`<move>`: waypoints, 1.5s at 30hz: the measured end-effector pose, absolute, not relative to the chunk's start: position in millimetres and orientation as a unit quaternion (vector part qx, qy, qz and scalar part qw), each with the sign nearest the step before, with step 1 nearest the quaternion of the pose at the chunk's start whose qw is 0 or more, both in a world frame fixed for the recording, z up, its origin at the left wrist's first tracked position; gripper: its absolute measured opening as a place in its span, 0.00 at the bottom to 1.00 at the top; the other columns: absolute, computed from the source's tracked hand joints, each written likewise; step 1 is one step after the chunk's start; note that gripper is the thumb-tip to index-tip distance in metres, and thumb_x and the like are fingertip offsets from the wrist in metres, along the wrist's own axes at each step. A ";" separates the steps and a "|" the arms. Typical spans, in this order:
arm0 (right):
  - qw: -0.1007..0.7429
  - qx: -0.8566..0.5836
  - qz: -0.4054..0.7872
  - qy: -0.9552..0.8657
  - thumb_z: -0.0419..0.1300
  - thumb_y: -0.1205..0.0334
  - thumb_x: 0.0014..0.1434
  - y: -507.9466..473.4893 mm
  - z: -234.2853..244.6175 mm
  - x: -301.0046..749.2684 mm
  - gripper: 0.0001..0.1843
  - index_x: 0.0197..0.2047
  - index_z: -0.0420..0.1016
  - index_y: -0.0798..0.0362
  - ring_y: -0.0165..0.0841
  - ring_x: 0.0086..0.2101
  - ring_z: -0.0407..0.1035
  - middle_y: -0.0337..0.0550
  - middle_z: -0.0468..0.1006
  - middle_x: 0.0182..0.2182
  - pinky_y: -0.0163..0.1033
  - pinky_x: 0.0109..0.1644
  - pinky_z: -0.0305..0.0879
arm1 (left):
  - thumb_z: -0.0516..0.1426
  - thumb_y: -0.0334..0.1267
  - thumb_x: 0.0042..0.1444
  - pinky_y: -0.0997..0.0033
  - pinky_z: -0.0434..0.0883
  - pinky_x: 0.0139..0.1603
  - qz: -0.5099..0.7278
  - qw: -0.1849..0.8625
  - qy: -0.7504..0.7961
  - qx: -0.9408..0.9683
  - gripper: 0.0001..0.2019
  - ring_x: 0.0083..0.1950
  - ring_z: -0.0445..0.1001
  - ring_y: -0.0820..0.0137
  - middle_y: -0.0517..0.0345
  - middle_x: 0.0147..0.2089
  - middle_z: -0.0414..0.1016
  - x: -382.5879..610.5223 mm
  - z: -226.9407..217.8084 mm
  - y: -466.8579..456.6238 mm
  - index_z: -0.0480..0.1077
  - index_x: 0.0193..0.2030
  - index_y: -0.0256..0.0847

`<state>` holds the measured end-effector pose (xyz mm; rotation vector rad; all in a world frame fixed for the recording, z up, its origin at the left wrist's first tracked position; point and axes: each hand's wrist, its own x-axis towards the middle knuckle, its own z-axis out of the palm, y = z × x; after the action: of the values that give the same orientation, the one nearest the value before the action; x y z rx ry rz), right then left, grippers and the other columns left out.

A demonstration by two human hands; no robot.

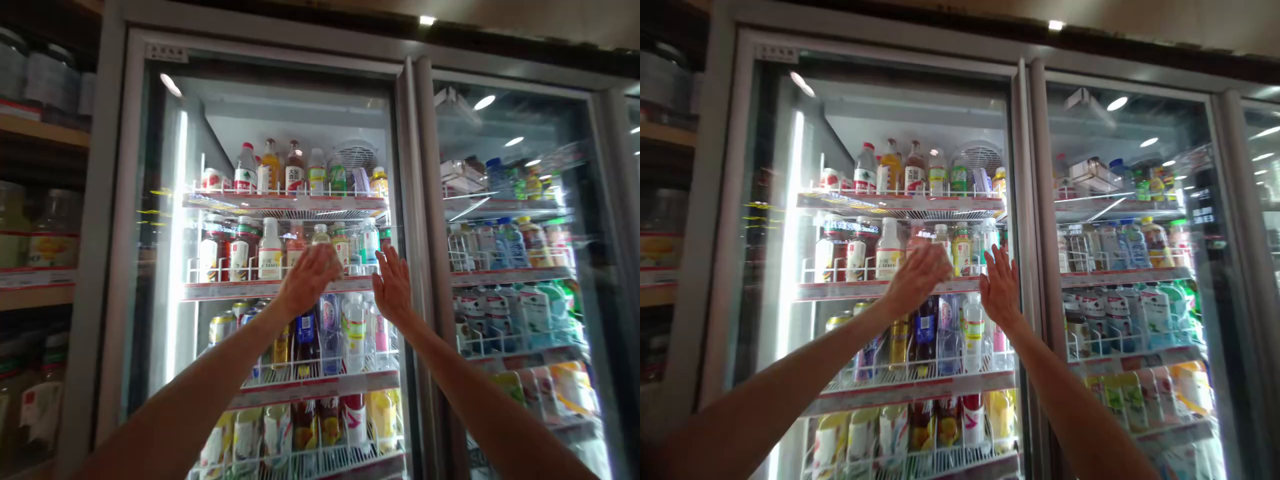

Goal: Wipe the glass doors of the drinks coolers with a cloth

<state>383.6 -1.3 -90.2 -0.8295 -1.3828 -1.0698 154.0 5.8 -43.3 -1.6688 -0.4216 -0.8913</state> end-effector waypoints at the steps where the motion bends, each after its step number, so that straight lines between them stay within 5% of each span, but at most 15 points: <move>1: 0.564 -0.345 -0.459 -0.593 0.42 0.61 0.65 0.1 -87.8 378.9 0.29 0.68 0.39 0.45 0.39 0.64 0.47 0.46 0.53 0.65 0.54 0.64 0.49 | 0.51 0.35 0.59 0.55 0.52 0.68 -0.322 0.584 -0.136 -0.733 0.17 0.70 0.44 0.62 0.58 0.68 0.52 147.8 -47.3 5.2 0.63 0.56 0.50; 4: 0.557 -0.330 -0.470 -0.600 0.42 0.61 0.65 4.1 -79.7 365.5 0.29 0.68 0.39 0.45 0.38 0.64 0.46 0.45 0.54 0.65 0.54 0.64 0.48 | 0.51 0.37 0.60 0.56 0.55 0.67 -0.287 0.599 -0.135 -0.736 0.16 0.70 0.47 0.64 0.59 0.66 0.57 124.0 -45.9 5.5 0.64 0.55 0.50; 9: 0.582 -0.330 -0.475 -0.572 0.42 0.61 0.65 7.3 -62.1 342.4 0.28 0.68 0.43 0.47 0.38 0.64 0.47 0.46 0.56 0.64 0.54 0.65 0.48 | 0.50 0.36 0.60 0.48 0.54 0.66 -0.528 0.548 -0.293 -0.578 0.20 0.71 0.41 0.60 0.53 0.70 0.46 93.3 -32.4 5.1 0.61 0.59 0.48; 14: 0.565 -0.322 -0.468 -0.599 0.43 0.62 0.64 7.4 -52.4 317.0 0.27 0.66 0.48 0.48 0.38 0.64 0.47 0.46 0.56 0.64 0.54 0.65 0.48 | 0.51 0.36 0.60 0.58 0.58 0.66 -0.399 0.585 -0.227 -0.668 0.17 0.69 0.49 0.66 0.60 0.67 0.56 72.8 -42.5 0.6 0.64 0.56 0.53; 20: 0.587 -0.326 -0.451 -0.588 0.43 0.61 0.64 12.7 -45.0 308.5 0.26 0.65 0.52 0.48 0.39 0.64 0.46 0.45 0.54 0.65 0.54 0.65 0.45 | 0.47 0.35 0.61 0.44 0.53 0.65 -0.594 0.539 -0.333 -0.496 0.20 0.70 0.43 0.56 0.45 0.70 0.43 16.5 -31.2 -2.4 0.59 0.60 0.41; 26: 0.563 -0.310 -0.470 -0.605 0.44 0.61 0.64 12.9 -35.7 283.3 0.23 0.61 0.59 0.52 0.38 0.64 0.47 0.46 0.57 0.63 0.52 0.66 0.45 | 0.49 0.35 0.60 0.52 0.55 0.66 -0.421 0.566 -0.283 -0.649 0.18 0.70 0.46 0.61 0.56 0.69 0.51 13.5 -36.0 -5.8 0.63 0.57 0.49; 31: 0.573 -0.319 -0.469 -0.591 0.44 0.61 0.63 19.6 -27.5 279.6 0.23 0.61 0.58 0.51 0.39 0.64 0.47 0.46 0.57 0.63 0.55 0.65 0.46 | 0.47 0.36 0.61 0.45 0.56 0.64 -0.599 0.532 -0.373 -0.468 0.19 0.69 0.47 0.55 0.47 0.69 0.49 -21.1 -16.2 -5.6 0.62 0.58 0.42; 37: 0.556 -0.341 -0.468 -0.596 0.45 0.60 0.63 17.3 -25.5 281.3 0.24 0.62 0.58 0.52 0.40 0.64 0.47 0.47 0.55 0.64 0.56 0.65 0.45 | 0.50 0.38 0.60 0.53 0.56 0.66 -0.468 0.546 -0.321 -0.616 0.17 0.69 0.49 0.62 0.56 0.67 0.55 -11.5 -6.6 -3.4 0.64 0.56 0.48; 42: 0.562 -0.349 -0.474 -0.581 0.45 0.60 0.63 15.3 -23.6 293.8 0.24 0.61 0.59 0.52 0.41 0.64 0.48 0.47 0.57 0.64 0.57 0.64 0.45 | 0.45 0.37 0.61 0.40 0.54 0.64 -0.616 0.498 -0.381 -0.477 0.19 0.69 0.48 0.53 0.44 0.68 0.50 -25.1 29.4 -3.5 0.63 0.57 0.38; 45: 0.566 -0.351 -0.476 -0.575 0.45 0.60 0.62 16.5 -19.5 298.6 0.25 0.62 0.57 0.50 0.41 0.64 0.48 0.46 0.56 0.64 0.56 0.64 0.45 | 0.46 0.37 0.60 0.45 0.53 0.65 -0.580 0.508 -0.365 -0.523 0.18 0.69 0.47 0.55 0.48 0.68 0.50 -5.4 36.6 -0.4 0.65 0.55 0.40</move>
<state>298.6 16.5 -19.5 -0.8244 -1.3516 -1.1196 -5.4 -0.4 36.6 -1.2606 -0.8787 -1.3973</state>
